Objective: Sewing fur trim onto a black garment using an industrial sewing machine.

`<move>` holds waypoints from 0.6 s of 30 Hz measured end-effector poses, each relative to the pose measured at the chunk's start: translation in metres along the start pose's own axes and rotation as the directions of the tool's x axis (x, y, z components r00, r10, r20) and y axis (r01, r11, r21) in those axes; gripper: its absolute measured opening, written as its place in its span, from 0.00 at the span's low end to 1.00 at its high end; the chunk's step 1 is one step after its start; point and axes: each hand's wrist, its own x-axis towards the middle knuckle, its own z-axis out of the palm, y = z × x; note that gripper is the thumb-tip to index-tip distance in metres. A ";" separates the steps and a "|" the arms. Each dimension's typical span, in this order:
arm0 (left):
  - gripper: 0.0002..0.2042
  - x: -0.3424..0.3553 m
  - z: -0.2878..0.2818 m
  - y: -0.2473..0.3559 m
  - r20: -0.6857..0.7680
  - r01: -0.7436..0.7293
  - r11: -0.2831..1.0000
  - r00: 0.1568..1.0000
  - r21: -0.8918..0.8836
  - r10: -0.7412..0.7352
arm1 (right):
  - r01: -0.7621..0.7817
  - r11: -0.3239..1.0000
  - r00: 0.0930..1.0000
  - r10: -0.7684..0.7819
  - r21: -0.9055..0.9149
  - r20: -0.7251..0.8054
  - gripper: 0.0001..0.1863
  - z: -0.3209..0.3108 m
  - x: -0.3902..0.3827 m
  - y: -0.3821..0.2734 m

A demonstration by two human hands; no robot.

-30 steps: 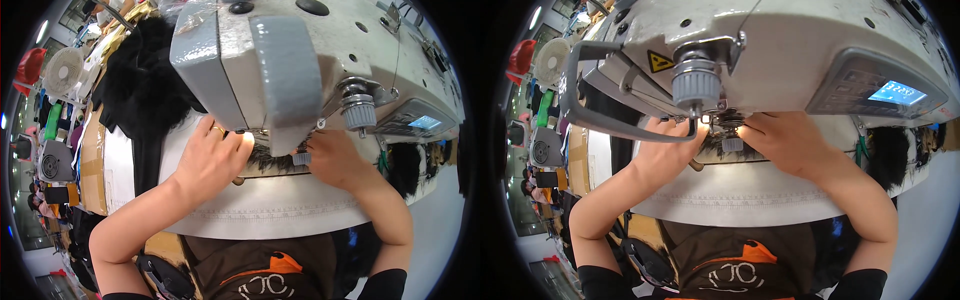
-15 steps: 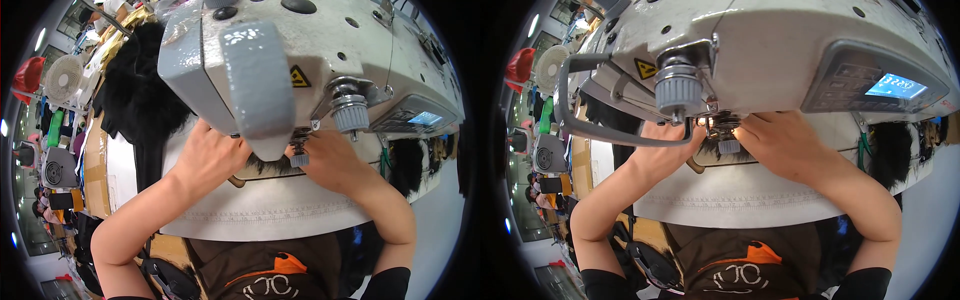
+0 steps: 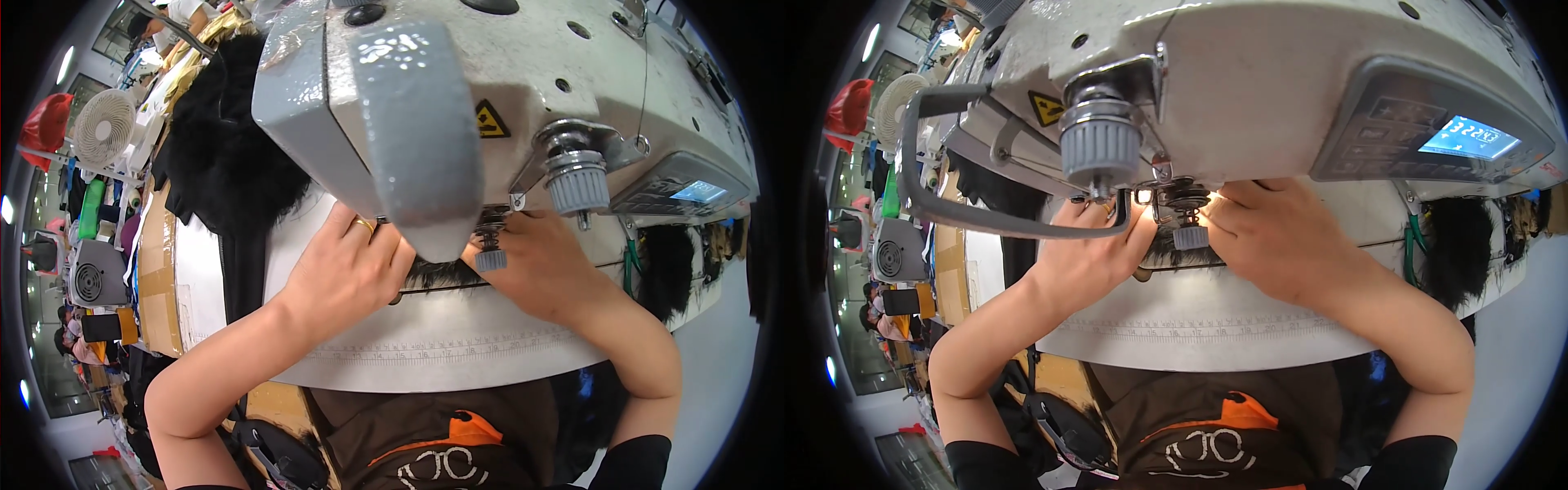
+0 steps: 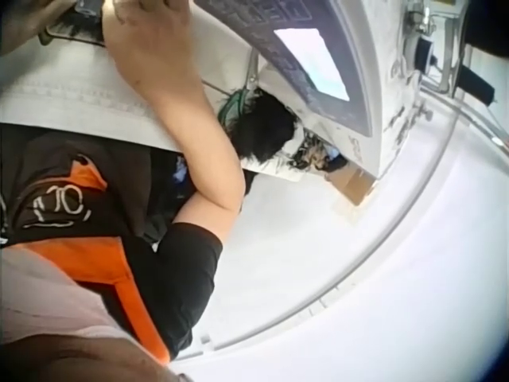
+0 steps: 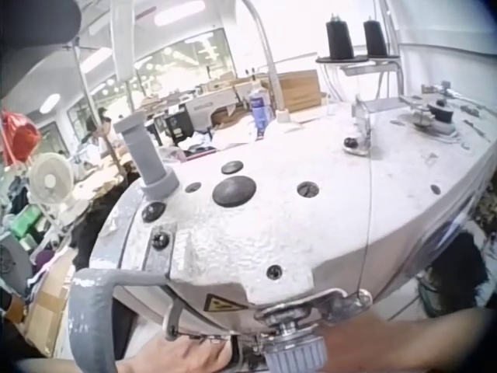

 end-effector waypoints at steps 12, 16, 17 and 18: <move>0.16 0.007 0.013 0.012 -0.061 0.106 0.988 0.992 -0.111 -0.113 | -0.126 0.975 0.971 0.159 -0.182 0.180 0.05 -0.015 0.009 0.011; 0.15 0.012 0.015 0.015 -0.145 0.097 0.990 0.983 -0.107 -0.112 | -0.062 0.986 0.974 0.093 -0.153 0.205 0.05 -0.014 0.002 0.023; 0.15 0.012 0.015 0.016 -0.170 0.095 0.986 0.978 -0.140 -0.118 | -0.102 0.992 0.972 0.115 -0.072 0.204 0.05 -0.013 -0.001 0.025; 0.15 0.010 0.017 0.017 -0.176 0.091 0.986 0.978 -0.142 -0.115 | -0.141 0.990 0.970 0.136 0.009 0.203 0.06 -0.011 -0.003 0.026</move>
